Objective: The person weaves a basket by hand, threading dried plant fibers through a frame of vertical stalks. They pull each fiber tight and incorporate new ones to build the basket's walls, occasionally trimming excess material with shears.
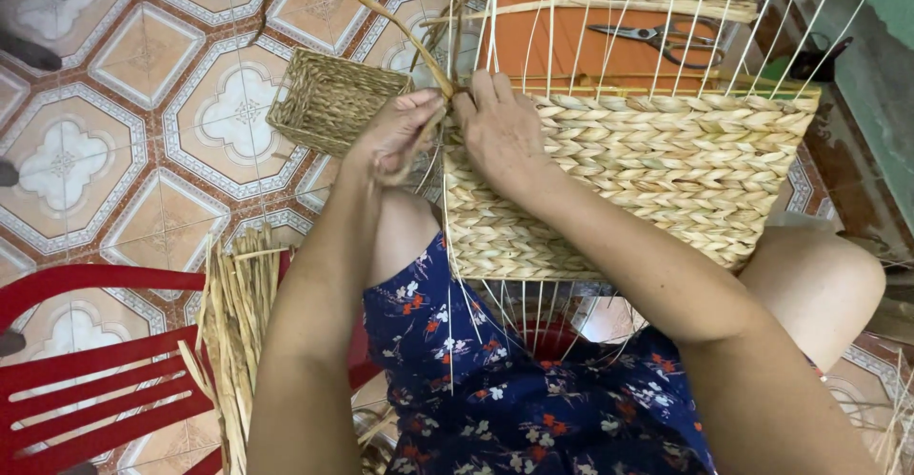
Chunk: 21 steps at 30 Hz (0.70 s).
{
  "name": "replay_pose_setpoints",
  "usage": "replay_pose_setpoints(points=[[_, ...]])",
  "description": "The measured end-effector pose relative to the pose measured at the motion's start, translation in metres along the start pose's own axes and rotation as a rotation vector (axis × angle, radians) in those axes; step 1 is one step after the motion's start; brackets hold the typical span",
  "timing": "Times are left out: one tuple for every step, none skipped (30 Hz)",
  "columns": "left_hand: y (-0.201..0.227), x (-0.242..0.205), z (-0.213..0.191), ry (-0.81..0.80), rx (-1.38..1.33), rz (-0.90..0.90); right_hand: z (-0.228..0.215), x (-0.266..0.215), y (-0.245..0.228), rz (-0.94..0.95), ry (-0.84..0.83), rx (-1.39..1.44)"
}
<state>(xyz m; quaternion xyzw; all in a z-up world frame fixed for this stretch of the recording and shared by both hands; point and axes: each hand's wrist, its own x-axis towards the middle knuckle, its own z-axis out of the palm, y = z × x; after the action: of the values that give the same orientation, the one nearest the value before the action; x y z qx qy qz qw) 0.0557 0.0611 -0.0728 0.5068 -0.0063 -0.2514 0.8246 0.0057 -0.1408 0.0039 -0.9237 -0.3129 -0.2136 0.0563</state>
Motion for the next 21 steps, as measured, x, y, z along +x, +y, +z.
replay_pose_setpoints(points=[[0.0, 0.001, -0.001, -0.003, 0.001, -0.002, -0.001, 0.001, 0.0, 0.003, 0.0, -0.001], [0.001, 0.002, -0.003, -0.029, 0.007, 0.014, -0.001, 0.002, 0.0, 0.01, -0.029, 0.008], [0.0, 0.003, -0.004, -0.053, 0.012, 0.028, -0.001, 0.002, 0.0, 0.016, -0.059, 0.018], [-0.003, 0.006, -0.006, -0.054, 0.012, 0.026, 0.003, -0.001, 0.003, 0.018, -0.06, 0.018], [-0.005, 0.009, -0.008, -0.028, 0.046, 0.037, 0.006, -0.004, 0.006, 0.033, -0.022, 0.069], [-0.006, 0.012, -0.01, -0.002, 0.08, 0.048, 0.01, -0.006, 0.009, 0.048, 0.017, 0.12], [-0.005, 0.009, -0.004, -0.007, 0.081, 0.047, 0.008, -0.011, 0.013, 0.052, 0.018, 0.116], [-0.003, 0.006, 0.001, 0.026, 0.073, 0.067, 0.006, -0.015, 0.017, 0.08, 0.026, 0.29], [-0.004, 0.0, 0.006, 0.063, 0.061, 0.084, 0.005, -0.021, 0.02, 0.107, 0.032, 0.467], [-0.008, 0.005, 0.005, 0.062, 0.06, 0.082, -0.003, -0.031, 0.023, 0.11, 0.03, 0.467], [-0.011, 0.01, 0.003, 0.111, 0.045, 0.043, -0.012, -0.039, 0.026, 0.201, 0.065, 0.708], [-0.014, 0.014, 0.001, 0.159, 0.031, 0.003, -0.02, -0.048, 0.028, 0.294, 0.101, 0.948], [-0.009, 0.007, 0.005, 0.159, 0.028, 0.004, -0.026, -0.058, 0.032, 0.292, 0.099, 0.947], [-0.004, 0.001, 0.009, 0.138, -0.009, -0.009, -0.031, -0.068, 0.036, 0.347, 0.173, 0.942], [0.002, -0.005, 0.013, 0.116, -0.045, -0.023, -0.037, -0.078, 0.04, 0.401, 0.249, 0.936], [0.01, -0.008, 0.019, 0.116, -0.045, -0.021, -0.035, -0.086, 0.043, 0.399, 0.249, 0.935], [0.015, -0.013, 0.024, 0.076, -0.092, -0.003, -0.034, -0.096, 0.044, 0.451, 0.279, 1.018], [0.019, -0.018, 0.03, 0.035, -0.14, 0.013, -0.033, -0.107, 0.045, 0.505, 0.31, 1.1], [0.013, -0.013, 0.024, 0.036, -0.14, 0.011, -0.031, -0.113, 0.046, 0.507, 0.309, 1.101], [0.007, -0.008, 0.019, 0.083, -0.17, 0.007, -0.03, -0.118, 0.048, 0.572, 0.302, 1.133], [0.002, -0.003, 0.013, 0.129, -0.197, 0.004, -0.029, -0.123, 0.049, 0.636, 0.298, 1.165]])
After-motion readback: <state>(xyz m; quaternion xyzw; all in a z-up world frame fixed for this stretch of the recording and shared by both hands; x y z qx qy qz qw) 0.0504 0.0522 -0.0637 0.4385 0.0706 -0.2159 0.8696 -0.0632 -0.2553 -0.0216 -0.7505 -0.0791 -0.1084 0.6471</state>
